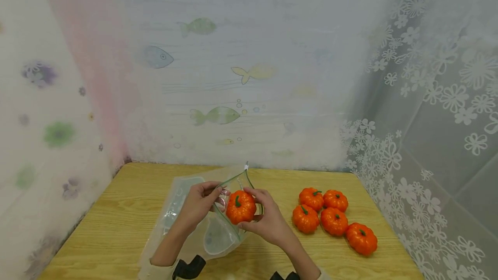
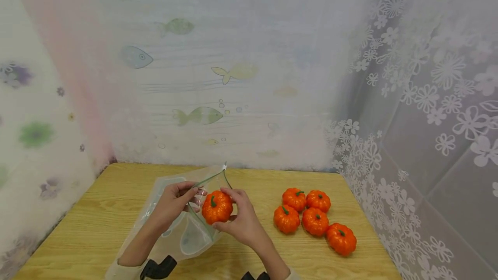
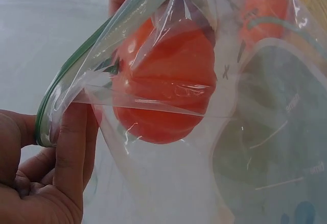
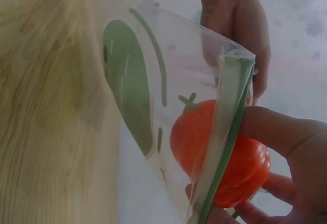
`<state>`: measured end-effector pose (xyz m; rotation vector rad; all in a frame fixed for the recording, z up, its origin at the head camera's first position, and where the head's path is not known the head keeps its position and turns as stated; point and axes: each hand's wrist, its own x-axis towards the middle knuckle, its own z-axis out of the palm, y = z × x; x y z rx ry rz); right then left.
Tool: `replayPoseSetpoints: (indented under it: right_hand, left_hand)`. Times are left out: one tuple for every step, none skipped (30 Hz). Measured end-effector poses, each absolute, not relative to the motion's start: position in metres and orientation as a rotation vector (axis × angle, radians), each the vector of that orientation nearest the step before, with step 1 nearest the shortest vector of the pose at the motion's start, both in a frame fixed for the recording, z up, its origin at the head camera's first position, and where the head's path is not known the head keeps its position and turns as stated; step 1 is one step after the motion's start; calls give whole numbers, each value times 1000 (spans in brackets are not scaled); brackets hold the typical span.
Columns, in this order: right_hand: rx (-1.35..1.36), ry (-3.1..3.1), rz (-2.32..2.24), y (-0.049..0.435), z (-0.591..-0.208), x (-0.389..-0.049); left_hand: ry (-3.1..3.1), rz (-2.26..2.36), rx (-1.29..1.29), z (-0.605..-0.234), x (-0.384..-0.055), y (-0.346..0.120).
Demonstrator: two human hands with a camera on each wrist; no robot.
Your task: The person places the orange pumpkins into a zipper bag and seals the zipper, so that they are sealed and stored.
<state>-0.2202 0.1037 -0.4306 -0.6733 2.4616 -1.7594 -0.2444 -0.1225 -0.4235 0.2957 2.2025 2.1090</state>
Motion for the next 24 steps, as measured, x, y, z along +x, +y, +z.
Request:
replayPoseSetpoints:
  right_hand:
    - [-673,2468,-1752,104,-431,-220]
    - [-673,2474,-1746,104,-431,-221]
    - [-674,2480,-1741,103,-431,-221]
    - [-674,2486,-1737,103,-431,-221]
    - [-674,2492,-1732,103,-431,-221]
    - [-674,2496,-1729,104,-431,-221]
    - [-673,2498,-1728,104,-431,-221]
    - [-672,2499,-1728,104,-431,-222]
    - [-671,2501,-1728,104,-431,-222]
    - [-670,2501,-1728,104,-430,-222]
    - [-668,2500,-1729,104,-430,-222]
    - [-667,2496,-1731,104,-430,-222]
    - [-665,2494,-1734,104,-430,-222]
    - [-663,2493,-1735,104,-430,-222]
    - [-660,2491,-1738,104,-430,-222]
    - [-657,2489,-1740,104,-429,-221]
    - [-654,2487,-1743,104,-429,-221]
    - [-653,2487,-1745,104,-429,-221]
    - [-650,2486,-1746,104,-429,-221]
    - [-648,2485,-1747,104,-429,-221]
    - [-646,2481,-1749,103,-429,-221]
    - [-645,2480,-1749,103,-429,-221]
    - [-639,2480,-1747,103,-428,-221]
    - [-634,2482,-1744,104,-428,-220]
  left_hand:
    - [2199,2108,303,-423,-244,-123]
    - [2195,2108,311,-422,-244,-123]
    - [2192,2109,315,-422,-244,-123]
    - [2187,2110,321,-421,-244,-124]
    - [2185,2112,324,-421,-243,-124]
    - [2180,2113,326,-420,-243,-124]
    - [2179,2114,328,-420,-243,-124]
    - [2180,2115,328,-420,-243,-124]
    - [2183,2115,327,-420,-243,-124]
    - [2188,2113,327,-419,-243,-124]
    - [2192,2112,327,-419,-243,-124]
    - [2194,2112,325,-419,-243,-124]
    - [2199,2111,322,-419,-243,-124]
    - [2202,2109,321,-419,-243,-124]
    - [2207,2107,319,-419,-243,-124]
    - [2207,2105,311,-420,-243,-124]
    - [2213,2102,304,-420,-243,-124]
    - [2221,2097,295,-420,-243,-124]
    - [2229,2092,283,-420,-243,-124]
    - [2237,2087,272,-420,-242,-123]
    - [2246,2084,261,-420,-242,-123]
    - [2247,2079,268,-420,-242,-123]
    - [2249,2076,283,-420,-242,-124]
    - [2237,2076,301,-420,-242,-124]
